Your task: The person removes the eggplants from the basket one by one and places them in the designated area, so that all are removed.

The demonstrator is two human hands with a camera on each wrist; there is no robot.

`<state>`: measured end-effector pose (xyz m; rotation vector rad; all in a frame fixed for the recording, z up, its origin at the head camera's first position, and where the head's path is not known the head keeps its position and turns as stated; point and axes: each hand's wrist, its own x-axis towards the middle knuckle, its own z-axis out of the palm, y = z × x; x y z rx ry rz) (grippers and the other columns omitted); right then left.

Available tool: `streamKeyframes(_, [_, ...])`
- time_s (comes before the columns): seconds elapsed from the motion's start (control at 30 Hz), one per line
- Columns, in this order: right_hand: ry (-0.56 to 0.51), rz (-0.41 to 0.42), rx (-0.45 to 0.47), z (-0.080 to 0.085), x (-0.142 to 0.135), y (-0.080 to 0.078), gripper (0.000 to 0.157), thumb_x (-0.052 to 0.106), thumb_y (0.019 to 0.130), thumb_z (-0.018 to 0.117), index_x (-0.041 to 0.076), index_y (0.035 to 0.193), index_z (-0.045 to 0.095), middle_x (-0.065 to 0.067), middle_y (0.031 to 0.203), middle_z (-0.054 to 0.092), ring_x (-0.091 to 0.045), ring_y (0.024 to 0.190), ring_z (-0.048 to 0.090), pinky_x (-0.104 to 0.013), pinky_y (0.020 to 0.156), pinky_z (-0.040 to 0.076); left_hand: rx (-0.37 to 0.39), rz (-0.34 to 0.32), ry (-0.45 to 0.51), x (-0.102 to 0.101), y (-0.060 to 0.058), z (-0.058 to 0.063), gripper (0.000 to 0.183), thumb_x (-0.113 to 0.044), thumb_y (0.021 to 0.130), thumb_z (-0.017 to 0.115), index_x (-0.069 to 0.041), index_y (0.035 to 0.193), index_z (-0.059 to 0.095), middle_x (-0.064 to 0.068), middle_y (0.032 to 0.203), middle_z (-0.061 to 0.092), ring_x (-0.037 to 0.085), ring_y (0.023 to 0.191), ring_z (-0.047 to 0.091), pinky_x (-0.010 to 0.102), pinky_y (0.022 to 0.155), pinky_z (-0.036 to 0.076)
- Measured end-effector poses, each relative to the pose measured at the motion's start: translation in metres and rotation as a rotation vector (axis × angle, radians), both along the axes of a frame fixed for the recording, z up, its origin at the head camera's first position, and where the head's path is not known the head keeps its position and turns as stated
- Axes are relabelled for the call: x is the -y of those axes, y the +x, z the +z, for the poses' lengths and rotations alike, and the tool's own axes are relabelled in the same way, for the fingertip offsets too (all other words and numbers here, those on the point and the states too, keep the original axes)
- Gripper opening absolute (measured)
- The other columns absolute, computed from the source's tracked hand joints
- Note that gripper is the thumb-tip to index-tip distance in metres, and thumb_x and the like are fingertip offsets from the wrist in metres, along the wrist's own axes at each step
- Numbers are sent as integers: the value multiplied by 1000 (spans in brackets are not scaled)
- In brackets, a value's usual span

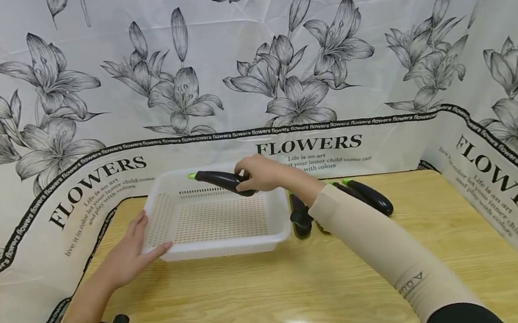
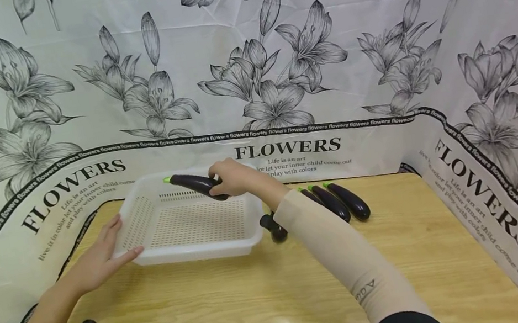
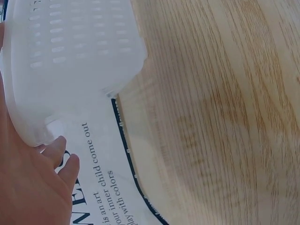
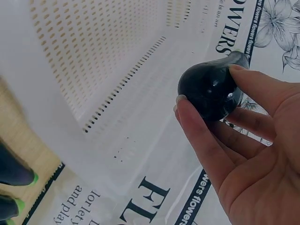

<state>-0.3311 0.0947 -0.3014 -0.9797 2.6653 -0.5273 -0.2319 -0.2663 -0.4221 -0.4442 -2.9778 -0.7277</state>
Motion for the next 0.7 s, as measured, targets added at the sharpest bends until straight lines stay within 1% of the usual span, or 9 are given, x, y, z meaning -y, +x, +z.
streamKeyframes(0.03, [1,-1,-11,1,-3,2,48,21,102,65,-2,142,55,-19,132,66,-26,109,70,-37,97,55,2,-1,0,0,0,0,105,-63,99,54,4,162,4,26,168,4,58,138,37,72,104,39])
streamKeyframes(0.17, [-18,1,-27,2,-18,8,48,21,102,65,-3,142,55,-20,136,63,-29,117,67,-42,103,51,9,-9,4,-3,-1,-1,104,-63,99,54,3,163,3,27,168,3,58,138,37,72,104,39])
streamKeyframes(0.27, [-39,-10,-10,1,-30,14,48,20,102,65,-5,142,54,-21,134,64,-31,119,66,-42,101,54,5,-11,0,-4,-2,-2,104,-63,99,53,3,163,4,26,169,4,57,137,38,71,104,39])
streamKeyframes(0.43, [-56,-49,5,-3,-49,22,50,22,103,65,-4,144,53,-21,129,67,-32,119,66,-43,99,54,1,-16,-5,-4,-1,-2,104,-62,100,53,4,162,4,27,168,4,58,138,36,71,105,38])
streamKeyframes(0.6, [-62,-80,-17,-12,-64,25,50,23,102,66,-4,142,54,-19,125,69,-30,116,67,-44,97,55,15,-13,-11,-3,2,0,104,-63,100,53,5,162,3,26,169,1,59,141,31,72,108,35])
streamKeyframes(0.7, [-77,-88,-37,-17,-72,26,50,24,102,66,-4,141,55,-16,119,71,-28,108,69,-44,93,56,19,-9,-24,-1,2,3,105,-63,100,52,5,162,2,26,169,1,60,141,30,73,108,33])
